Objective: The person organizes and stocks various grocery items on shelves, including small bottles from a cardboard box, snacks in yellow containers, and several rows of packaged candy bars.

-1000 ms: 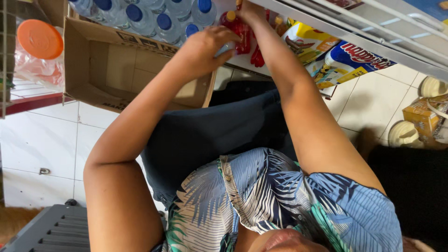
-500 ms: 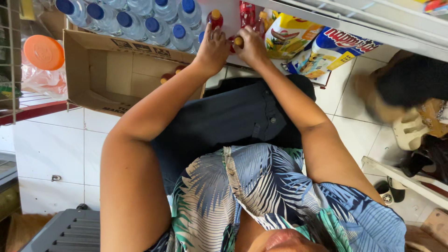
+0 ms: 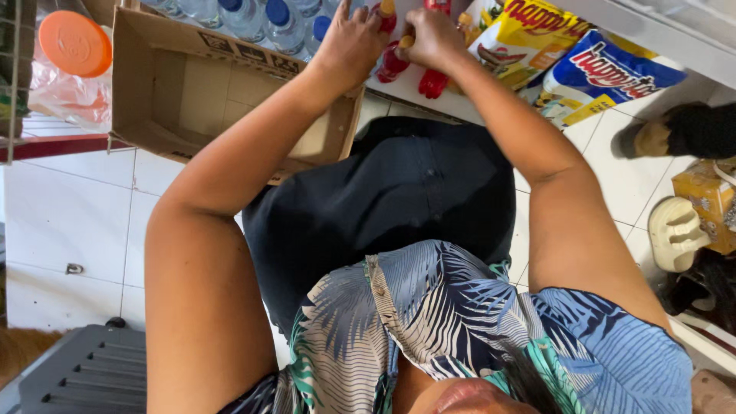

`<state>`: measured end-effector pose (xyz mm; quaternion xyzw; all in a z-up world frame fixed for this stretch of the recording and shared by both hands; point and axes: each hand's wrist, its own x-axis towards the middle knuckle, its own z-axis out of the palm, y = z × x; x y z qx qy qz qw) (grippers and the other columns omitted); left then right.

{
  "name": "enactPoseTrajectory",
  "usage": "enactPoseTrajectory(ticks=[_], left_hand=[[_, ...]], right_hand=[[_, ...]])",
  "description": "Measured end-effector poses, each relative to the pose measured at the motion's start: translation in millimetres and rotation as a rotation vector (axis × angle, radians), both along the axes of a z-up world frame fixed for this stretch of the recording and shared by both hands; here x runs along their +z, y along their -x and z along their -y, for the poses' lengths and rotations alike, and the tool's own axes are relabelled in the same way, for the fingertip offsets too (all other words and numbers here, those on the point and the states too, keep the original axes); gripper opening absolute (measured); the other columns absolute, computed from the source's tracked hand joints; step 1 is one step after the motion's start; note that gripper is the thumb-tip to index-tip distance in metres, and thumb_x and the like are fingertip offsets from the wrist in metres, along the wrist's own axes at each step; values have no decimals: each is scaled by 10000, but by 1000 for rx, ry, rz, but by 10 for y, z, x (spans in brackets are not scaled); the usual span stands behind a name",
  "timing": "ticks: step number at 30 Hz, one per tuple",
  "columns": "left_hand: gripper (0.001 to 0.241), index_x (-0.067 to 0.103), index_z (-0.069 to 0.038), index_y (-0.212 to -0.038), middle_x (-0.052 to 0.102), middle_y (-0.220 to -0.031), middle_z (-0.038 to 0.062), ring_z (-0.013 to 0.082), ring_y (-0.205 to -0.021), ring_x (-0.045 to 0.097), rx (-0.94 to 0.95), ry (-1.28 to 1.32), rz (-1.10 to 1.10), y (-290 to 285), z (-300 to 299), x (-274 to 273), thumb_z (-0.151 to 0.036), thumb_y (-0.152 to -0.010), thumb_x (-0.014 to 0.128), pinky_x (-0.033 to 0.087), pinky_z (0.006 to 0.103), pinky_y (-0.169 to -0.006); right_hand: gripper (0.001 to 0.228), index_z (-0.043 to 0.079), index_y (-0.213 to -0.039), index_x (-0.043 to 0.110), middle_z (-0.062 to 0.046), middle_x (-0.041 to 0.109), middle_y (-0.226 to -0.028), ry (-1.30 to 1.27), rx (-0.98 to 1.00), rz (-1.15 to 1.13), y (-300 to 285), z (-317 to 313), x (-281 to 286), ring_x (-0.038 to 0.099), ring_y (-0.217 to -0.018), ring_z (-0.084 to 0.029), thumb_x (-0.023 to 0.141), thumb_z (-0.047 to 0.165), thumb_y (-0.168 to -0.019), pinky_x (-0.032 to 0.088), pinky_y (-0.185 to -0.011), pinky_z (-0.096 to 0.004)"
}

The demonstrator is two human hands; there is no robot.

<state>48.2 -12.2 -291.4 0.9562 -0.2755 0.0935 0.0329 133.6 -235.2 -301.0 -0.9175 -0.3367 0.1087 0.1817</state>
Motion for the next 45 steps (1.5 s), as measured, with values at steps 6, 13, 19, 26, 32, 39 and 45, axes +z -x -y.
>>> enactPoseTrajectory(ticks=[6, 13, 19, 26, 32, 39, 45], left_hand=[[496, 727, -68, -1094, 688, -1117, 122, 302, -1144, 624, -49, 143, -38, 11, -229, 510, -402, -750, 854, 479, 498, -820], [592, 661, 29, -1313, 684, -1109, 215, 393, -1005, 654, -261, 721, -241, -300, 216, 336, -332, -897, 879, 526, 482, -822], [334, 705, 23, -1152, 757, -1098, 96, 204, -1106, 709, -239, 1577, -1038, -399, 912, -320, -310, -1168, 673, 585, 391, -1012], [391, 654, -24, -1205, 752, -1066, 104, 229, -921, 772, 52, 1864, -1360, -157, 871, -170, -371, -1024, 644, 678, 432, -787], [517, 546, -74, -1376, 653, -1285, 78, 205, -1190, 670, 162, 1954, -1194, 172, 446, 436, -381, -993, 707, 634, 455, -966], [603, 502, -96, -1384, 662, -1280, 76, 212, -1199, 667, 452, 1903, -1070, 263, 403, 482, -335, -915, 796, 612, 450, -982], [538, 531, -60, -1351, 691, -1232, 79, 205, -1175, 664, 554, 1827, -1067, 383, 569, 217, -215, -918, 810, 554, 387, -1027]], right_hand=[[415, -27, -1047, 710, -209, 730, -915, 176, 116, -234, -247, -76, 138, 727, -825, -341, 857, 253, -779, 572, -723, -449], [335, 58, -1127, 722, -124, 753, -935, 204, -119, -680, -311, 419, 841, 725, -791, -259, 744, 253, -855, 579, -672, -411], [301, 61, -1100, 727, -134, 752, -940, 111, -157, -590, -11, 762, 345, 725, -807, -270, 721, 254, -869, 572, -677, -419], [267, 65, -1069, 733, -146, 752, -947, 100, -78, -370, 7, 958, 285, 724, -825, -283, 694, 255, -885, 563, -683, -428], [245, 68, -1043, 738, -157, 752, -952, 88, 62, -202, -280, 442, 348, 724, -841, -294, 671, 255, -899, 556, -689, -436], [230, 72, -1012, 744, -169, 752, -959, 259, -12, -111, -343, 575, 346, 724, -860, -307, 644, 256, -915, 548, -695, -445], [181, 70, -912, 778, -154, 760, -967, 542, 182, 208, -505, 708, -506, 721, -904, -309, 677, 132, -775, 549, -697, -462]])
